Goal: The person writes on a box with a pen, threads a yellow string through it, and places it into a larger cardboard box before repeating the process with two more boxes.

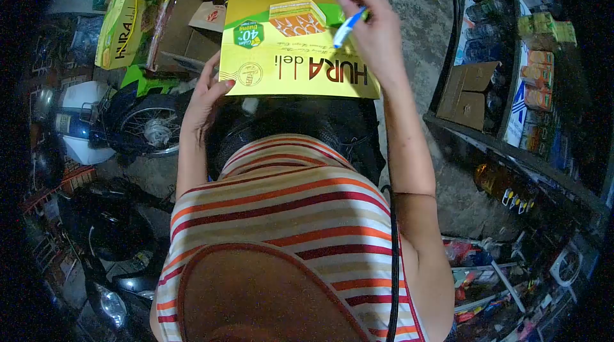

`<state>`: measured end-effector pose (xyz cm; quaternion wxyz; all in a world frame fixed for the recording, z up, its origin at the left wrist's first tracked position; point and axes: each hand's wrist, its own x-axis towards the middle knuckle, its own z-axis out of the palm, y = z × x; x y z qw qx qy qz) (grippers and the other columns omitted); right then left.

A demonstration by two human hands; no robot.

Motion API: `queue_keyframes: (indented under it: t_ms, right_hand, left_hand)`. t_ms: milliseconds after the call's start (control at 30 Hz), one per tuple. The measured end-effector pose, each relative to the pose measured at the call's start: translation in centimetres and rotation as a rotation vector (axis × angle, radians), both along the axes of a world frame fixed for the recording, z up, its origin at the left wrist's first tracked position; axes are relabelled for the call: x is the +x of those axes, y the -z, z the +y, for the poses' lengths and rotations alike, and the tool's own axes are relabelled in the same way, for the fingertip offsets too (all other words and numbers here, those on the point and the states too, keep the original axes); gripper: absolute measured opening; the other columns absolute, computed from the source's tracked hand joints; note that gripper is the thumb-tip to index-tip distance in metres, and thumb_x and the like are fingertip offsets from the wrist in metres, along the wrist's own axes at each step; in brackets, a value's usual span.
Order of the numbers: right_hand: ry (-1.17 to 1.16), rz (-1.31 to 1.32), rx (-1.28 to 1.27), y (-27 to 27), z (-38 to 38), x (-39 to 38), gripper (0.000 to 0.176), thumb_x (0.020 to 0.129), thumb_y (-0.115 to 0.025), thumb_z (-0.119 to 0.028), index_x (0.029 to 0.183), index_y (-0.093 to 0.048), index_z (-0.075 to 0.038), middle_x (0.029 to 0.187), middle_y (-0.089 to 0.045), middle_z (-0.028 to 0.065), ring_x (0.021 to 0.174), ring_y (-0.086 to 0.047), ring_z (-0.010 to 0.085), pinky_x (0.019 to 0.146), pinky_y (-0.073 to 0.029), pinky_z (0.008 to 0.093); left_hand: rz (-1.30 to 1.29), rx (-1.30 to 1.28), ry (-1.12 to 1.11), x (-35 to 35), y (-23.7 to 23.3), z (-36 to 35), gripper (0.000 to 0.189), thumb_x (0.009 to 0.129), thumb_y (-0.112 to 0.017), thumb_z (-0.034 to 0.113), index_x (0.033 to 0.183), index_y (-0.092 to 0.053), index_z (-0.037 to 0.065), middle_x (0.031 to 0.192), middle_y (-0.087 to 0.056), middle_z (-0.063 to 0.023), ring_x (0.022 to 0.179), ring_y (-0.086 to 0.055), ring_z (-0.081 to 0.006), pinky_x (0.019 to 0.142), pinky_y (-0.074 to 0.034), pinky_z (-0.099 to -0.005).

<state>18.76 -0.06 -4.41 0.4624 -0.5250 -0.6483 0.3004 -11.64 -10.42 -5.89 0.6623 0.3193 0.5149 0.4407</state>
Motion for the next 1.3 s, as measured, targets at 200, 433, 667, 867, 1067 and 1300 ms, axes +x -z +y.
queue_keyframes:
  t_ms: [200, 433, 667, 867, 1067, 1300]
  right_hand:
    - [-0.332, 0.059, -0.025, 1.1, -0.4, -6.9, 0.015, 0.088, -0.064, -0.017, 0.096, -0.063, -0.004, 0.084, -0.063, 0.0092, 0.081, -0.058, 0.0221, 0.075, -0.045, 0.0338]
    - [-0.463, -0.075, 0.134, 3.8, -4.3, -12.8, 0.012, 0.086, -0.064, -0.019, 0.094, -0.065, -0.011, 0.084, -0.056, 0.0095, 0.085, -0.052, 0.0309, 0.079, -0.041, 0.0395]
    - [-0.526, -0.071, 0.172, 4.7, -4.3, -13.1, 0.012, 0.085, -0.065, -0.018, 0.095, -0.063, -0.011, 0.086, -0.056, 0.0099, 0.087, -0.053, 0.0302, 0.078, -0.042, 0.0399]
    - [-0.533, 0.07, 0.068, 4.4, -4.3, -12.9, 0.02, 0.081, -0.065, -0.012, 0.099, -0.058, -0.007, 0.09, -0.06, 0.0128, 0.092, -0.055, 0.0332, 0.082, -0.042, 0.0425]
    - [-0.514, 0.314, -0.078, 4.2, -3.7, -10.4, 0.034, 0.093, -0.059, -0.024, 0.121, -0.053, -0.005, 0.092, -0.064, 0.0077, 0.082, -0.06, 0.0184, 0.074, -0.047, 0.033]
    - [-0.275, 0.514, -0.489, 2.0, -4.3, -3.5, 0.039, 0.102, -0.041, -0.034, 0.103, -0.064, -0.003, 0.069, -0.049, -0.003, 0.062, -0.042, 0.006, 0.058, -0.037, 0.0213]
  left_hand:
    - [0.117, 0.052, 0.036, 0.1, -0.1, 0.6, 0.079, 0.08, -0.068, 0.001, 0.147, -0.025, 0.002, 0.133, -0.052, -0.0134, 0.119, -0.052, -0.0193, 0.102, -0.039, -0.0313]
    - [0.027, 0.022, 0.034, -0.5, 1.8, 0.6, 0.08, 0.084, -0.069, 0.012, 0.148, -0.022, 0.003, 0.132, -0.051, -0.0125, 0.12, -0.05, -0.0193, 0.102, -0.038, -0.0308]
    - [0.058, -0.01, -0.011, -0.2, 2.2, 0.9, 0.058, 0.094, -0.06, 0.036, 0.135, -0.04, 0.0, 0.126, -0.054, -0.0116, 0.117, -0.053, -0.0173, 0.097, -0.042, -0.03]
    - [0.049, -0.074, 0.03, -0.3, 2.2, 1.6, 0.05, 0.094, -0.061, 0.032, 0.127, -0.047, -0.003, 0.115, -0.06, -0.0113, 0.102, -0.062, -0.0151, 0.086, -0.05, -0.0274]
    - [0.022, -0.133, -0.014, -0.1, 2.1, 1.9, 0.048, 0.091, -0.064, 0.024, 0.123, -0.048, -0.009, 0.112, -0.063, -0.0139, 0.098, -0.064, -0.016, 0.084, -0.051, -0.0274]
    - [-0.018, -0.161, -0.029, 0.3, 1.6, 2.3, 0.048, 0.091, -0.065, 0.027, 0.117, -0.053, -0.011, 0.109, -0.065, -0.015, 0.096, -0.065, -0.0157, 0.084, -0.051, -0.0255]
